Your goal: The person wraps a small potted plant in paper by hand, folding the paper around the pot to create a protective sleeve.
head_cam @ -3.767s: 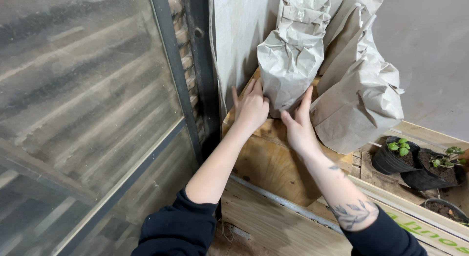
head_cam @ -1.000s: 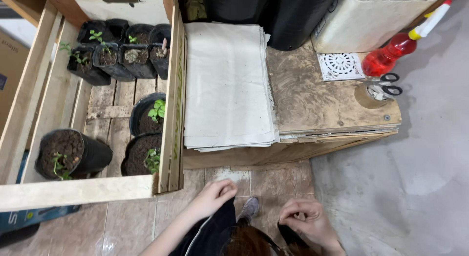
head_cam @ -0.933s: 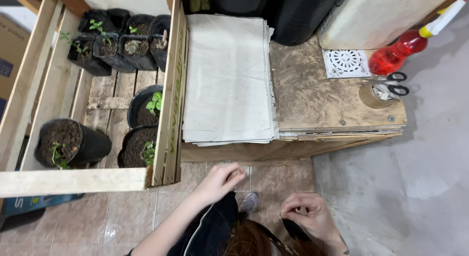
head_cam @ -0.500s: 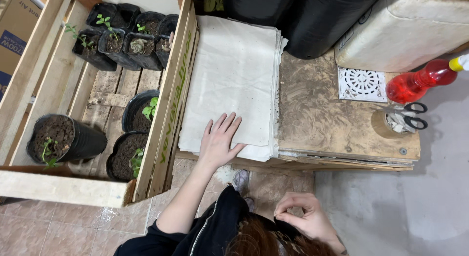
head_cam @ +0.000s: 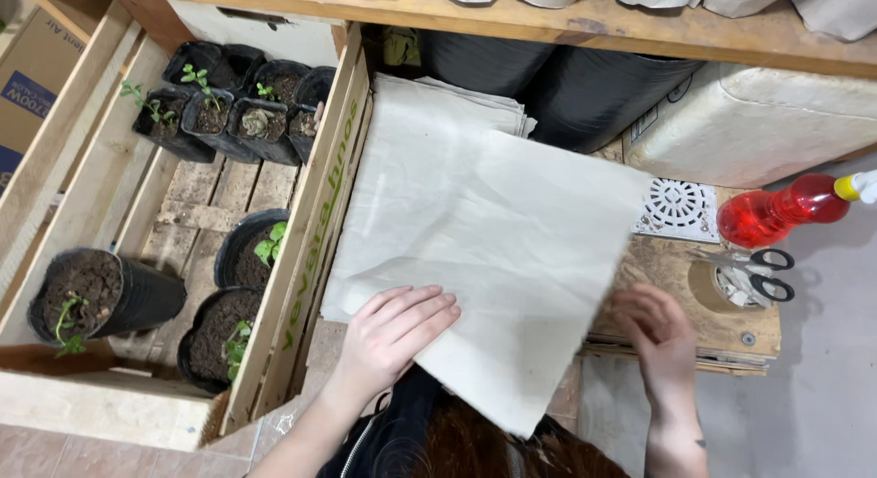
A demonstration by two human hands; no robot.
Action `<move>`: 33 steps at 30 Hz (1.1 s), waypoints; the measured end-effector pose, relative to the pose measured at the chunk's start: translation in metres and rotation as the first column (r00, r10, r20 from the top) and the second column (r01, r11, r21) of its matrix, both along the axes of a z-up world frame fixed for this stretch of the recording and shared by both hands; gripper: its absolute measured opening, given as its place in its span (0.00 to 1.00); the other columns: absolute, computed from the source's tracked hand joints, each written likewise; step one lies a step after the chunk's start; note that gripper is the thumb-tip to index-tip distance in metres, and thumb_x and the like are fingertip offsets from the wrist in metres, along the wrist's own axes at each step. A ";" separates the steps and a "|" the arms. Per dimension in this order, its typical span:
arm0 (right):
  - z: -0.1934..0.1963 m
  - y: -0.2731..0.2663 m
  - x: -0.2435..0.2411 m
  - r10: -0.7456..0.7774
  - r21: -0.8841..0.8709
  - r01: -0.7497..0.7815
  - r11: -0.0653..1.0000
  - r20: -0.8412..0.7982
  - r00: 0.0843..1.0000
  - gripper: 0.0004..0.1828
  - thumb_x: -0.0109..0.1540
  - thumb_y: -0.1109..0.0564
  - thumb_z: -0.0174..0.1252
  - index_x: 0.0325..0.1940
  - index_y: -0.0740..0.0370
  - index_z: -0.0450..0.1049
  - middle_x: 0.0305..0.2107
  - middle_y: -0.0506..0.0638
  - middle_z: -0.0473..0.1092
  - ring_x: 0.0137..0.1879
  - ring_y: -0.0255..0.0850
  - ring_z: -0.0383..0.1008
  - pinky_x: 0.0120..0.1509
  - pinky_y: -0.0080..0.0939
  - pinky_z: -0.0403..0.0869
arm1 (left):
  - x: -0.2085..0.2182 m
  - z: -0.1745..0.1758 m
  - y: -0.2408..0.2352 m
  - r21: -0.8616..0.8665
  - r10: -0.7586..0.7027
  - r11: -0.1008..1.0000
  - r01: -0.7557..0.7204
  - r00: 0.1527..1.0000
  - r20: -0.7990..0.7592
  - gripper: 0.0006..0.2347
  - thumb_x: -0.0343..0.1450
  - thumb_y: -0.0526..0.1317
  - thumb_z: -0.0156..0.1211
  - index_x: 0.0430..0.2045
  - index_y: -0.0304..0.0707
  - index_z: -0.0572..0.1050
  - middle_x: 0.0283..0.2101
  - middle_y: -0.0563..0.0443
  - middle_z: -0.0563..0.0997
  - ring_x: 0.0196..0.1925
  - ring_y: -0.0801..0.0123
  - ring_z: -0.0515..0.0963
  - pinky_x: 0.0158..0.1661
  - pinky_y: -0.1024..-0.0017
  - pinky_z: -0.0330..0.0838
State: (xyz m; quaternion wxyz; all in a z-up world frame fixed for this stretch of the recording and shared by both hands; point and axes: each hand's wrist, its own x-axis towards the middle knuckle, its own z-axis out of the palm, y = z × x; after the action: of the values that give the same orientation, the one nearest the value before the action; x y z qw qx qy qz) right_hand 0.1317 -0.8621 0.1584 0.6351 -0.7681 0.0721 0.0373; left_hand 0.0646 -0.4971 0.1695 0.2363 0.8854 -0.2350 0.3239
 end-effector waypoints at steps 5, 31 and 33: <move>-0.003 -0.052 0.042 0.001 0.178 -0.016 0.984 0.086 0.996 0.38 0.61 0.60 0.52 0.76 0.53 0.51 0.64 0.58 0.58 0.67 0.54 0.61 0.64 0.59 0.67 | -0.002 0.047 -0.005 -0.487 -0.145 0.868 0.098 0.988 -0.059 0.20 0.78 0.47 0.39 0.38 0.37 0.83 0.42 0.48 0.87 0.47 0.52 0.88 0.48 0.56 0.80; -0.078 0.021 0.158 0.107 0.144 -0.090 0.985 -0.116 0.987 0.20 0.60 0.57 0.72 0.52 0.69 0.75 0.32 0.54 0.77 0.29 0.40 0.80 0.33 0.39 0.82 | 0.109 0.022 0.019 0.169 0.832 0.508 -0.845 0.532 0.157 0.29 0.68 0.39 0.71 0.66 0.42 0.67 0.55 0.49 0.79 0.54 0.60 0.77 0.55 0.62 0.68; -0.098 0.019 0.167 0.108 0.092 -0.099 0.991 -0.100 0.989 0.19 0.59 0.58 0.73 0.50 0.68 0.76 0.31 0.54 0.77 0.29 0.40 0.80 0.31 0.39 0.81 | 0.115 0.032 -0.013 0.135 0.784 0.579 -0.804 0.594 0.179 0.25 0.72 0.40 0.64 0.66 0.41 0.67 0.59 0.46 0.76 0.61 0.56 0.72 0.60 0.56 0.58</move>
State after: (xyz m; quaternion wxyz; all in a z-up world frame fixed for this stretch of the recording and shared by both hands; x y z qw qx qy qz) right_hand 0.2989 -0.8428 0.0607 0.6606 -0.7393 0.0637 0.1137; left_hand 0.1796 -0.5097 0.2016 -0.0366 0.8984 0.1433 0.4135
